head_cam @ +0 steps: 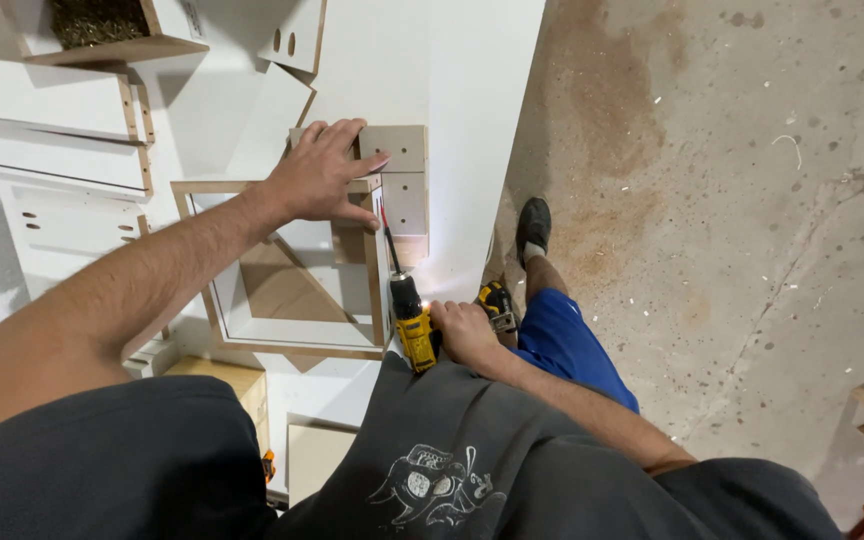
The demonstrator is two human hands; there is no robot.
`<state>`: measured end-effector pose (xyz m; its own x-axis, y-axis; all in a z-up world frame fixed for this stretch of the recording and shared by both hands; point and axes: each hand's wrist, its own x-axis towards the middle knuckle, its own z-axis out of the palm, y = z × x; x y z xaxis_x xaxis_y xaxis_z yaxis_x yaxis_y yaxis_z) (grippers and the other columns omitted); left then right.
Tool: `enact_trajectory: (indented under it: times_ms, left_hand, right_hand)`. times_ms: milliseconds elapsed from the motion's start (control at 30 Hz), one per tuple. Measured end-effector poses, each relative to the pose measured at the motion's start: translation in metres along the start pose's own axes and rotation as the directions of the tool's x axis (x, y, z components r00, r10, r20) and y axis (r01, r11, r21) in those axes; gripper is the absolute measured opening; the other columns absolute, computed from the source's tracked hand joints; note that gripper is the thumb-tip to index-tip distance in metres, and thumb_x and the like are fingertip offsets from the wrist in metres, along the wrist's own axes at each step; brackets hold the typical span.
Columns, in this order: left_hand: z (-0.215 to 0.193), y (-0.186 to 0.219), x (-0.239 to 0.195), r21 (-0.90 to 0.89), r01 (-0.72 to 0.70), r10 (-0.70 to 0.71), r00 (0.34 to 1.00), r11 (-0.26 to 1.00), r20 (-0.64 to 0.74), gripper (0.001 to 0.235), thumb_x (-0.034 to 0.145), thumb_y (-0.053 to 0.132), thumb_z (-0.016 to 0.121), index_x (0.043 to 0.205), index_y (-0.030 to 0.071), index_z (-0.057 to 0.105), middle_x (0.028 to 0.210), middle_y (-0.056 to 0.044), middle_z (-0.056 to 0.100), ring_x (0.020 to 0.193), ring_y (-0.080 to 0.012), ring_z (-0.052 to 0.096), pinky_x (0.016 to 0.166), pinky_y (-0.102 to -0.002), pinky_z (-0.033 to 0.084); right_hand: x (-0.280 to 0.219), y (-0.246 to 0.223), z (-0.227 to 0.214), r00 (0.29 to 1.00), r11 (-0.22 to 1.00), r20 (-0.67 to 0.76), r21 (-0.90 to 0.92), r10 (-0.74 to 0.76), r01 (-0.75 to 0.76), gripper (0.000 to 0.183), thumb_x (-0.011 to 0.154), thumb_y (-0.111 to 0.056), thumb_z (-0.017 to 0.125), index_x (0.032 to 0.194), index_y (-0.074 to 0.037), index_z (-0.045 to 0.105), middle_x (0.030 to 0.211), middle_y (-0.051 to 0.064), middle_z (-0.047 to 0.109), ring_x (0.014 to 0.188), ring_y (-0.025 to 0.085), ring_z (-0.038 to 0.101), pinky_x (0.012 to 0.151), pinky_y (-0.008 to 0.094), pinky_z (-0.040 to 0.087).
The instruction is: Assembling wooden drawer frames using a power drill and screws
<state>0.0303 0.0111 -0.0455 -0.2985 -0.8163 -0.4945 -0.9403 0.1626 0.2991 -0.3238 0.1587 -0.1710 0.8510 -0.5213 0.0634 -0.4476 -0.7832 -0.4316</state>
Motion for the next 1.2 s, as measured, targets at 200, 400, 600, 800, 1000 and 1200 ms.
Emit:
enact_trajectory:
  times_ms: [200,400,600,800,1000,1200]
  left_hand:
    - [0.005,-0.005,0.001,0.008,-0.013,0.013,1.0,1.0,0.005,0.097,0.069,0.086,0.067,0.149,0.033,0.053,0.153,-0.025,0.039,0.148,-0.0402,0.037,0.118,-0.062,0.027]
    - [0.001,-0.002,0.001,0.005,0.004,-0.004,1.0,1.0,0.013,0.097,0.068,0.084,0.069,0.148,0.032,0.054,0.154,-0.025,0.039,0.149,-0.0398,0.036,0.119,-0.061,0.026]
    - [-0.002,0.003,-0.002,0.036,0.017,-0.017,1.0,0.999,0.005,0.1,0.067,0.087,0.065,0.15,0.034,0.05,0.154,-0.024,0.04,0.148,-0.0388,0.037,0.119,-0.06,0.026]
    - [-0.012,0.009,-0.002,0.05,0.066,-0.07,0.995,0.997,0.072,0.1,0.067,0.089,0.064,0.151,0.038,0.049,0.158,-0.023,0.037,0.15,-0.037,0.036,0.122,-0.056,0.024]
    - [-0.031,0.026,-0.001,-0.01,0.179,-0.172,0.961,0.984,0.217,0.108,0.067,0.082,0.064,0.158,0.033,0.034,0.168,-0.017,0.016,0.152,-0.0399,0.017,0.122,-0.058,0.014]
    - [-0.036,0.038,-0.008,0.066,0.133,-0.142,0.975,0.989,0.17,0.119,0.07,0.086,0.058,0.162,0.022,0.019,0.17,-0.014,0.012,0.154,-0.0295,0.016,0.126,-0.05,0.015]
  right_hand:
    - [0.002,0.001,0.0,1.0,1.0,-0.003,0.016,0.007,-0.007,0.002,0.088,-0.019,0.058,0.09,-0.018,0.058,0.066,0.0,0.051,0.058,0.025,0.061,0.053,0.038,0.048]
    - [0.004,-0.001,-0.002,0.999,0.999,-0.007,0.011,0.034,-0.034,0.002,0.091,-0.02,0.058,0.091,-0.019,0.059,0.066,-0.001,0.052,0.059,0.024,0.062,0.054,0.037,0.048]
    - [0.011,0.0,-0.013,0.999,0.997,0.042,-0.08,0.023,-0.019,0.003,0.088,-0.019,0.056,0.091,-0.019,0.055,0.063,-0.004,0.052,0.054,0.02,0.063,0.05,0.033,0.048]
    - [0.008,0.014,-0.015,0.999,0.971,0.043,-0.239,0.001,0.01,0.006,0.087,-0.02,0.058,0.09,-0.022,0.053,0.064,-0.005,0.053,0.055,0.019,0.063,0.05,0.032,0.047]
    - [0.001,0.028,-0.044,0.958,0.994,0.288,0.105,0.009,-0.041,0.031,0.077,-0.009,0.071,0.101,-0.007,0.051,0.073,0.01,0.063,0.057,0.035,0.063,0.046,0.047,0.046]
    - [-0.022,0.04,-0.069,0.986,0.916,0.165,0.393,0.009,-0.074,0.053,0.076,-0.006,0.064,0.128,-0.004,0.052,0.092,0.018,0.068,0.08,0.044,0.065,0.064,0.055,0.049]
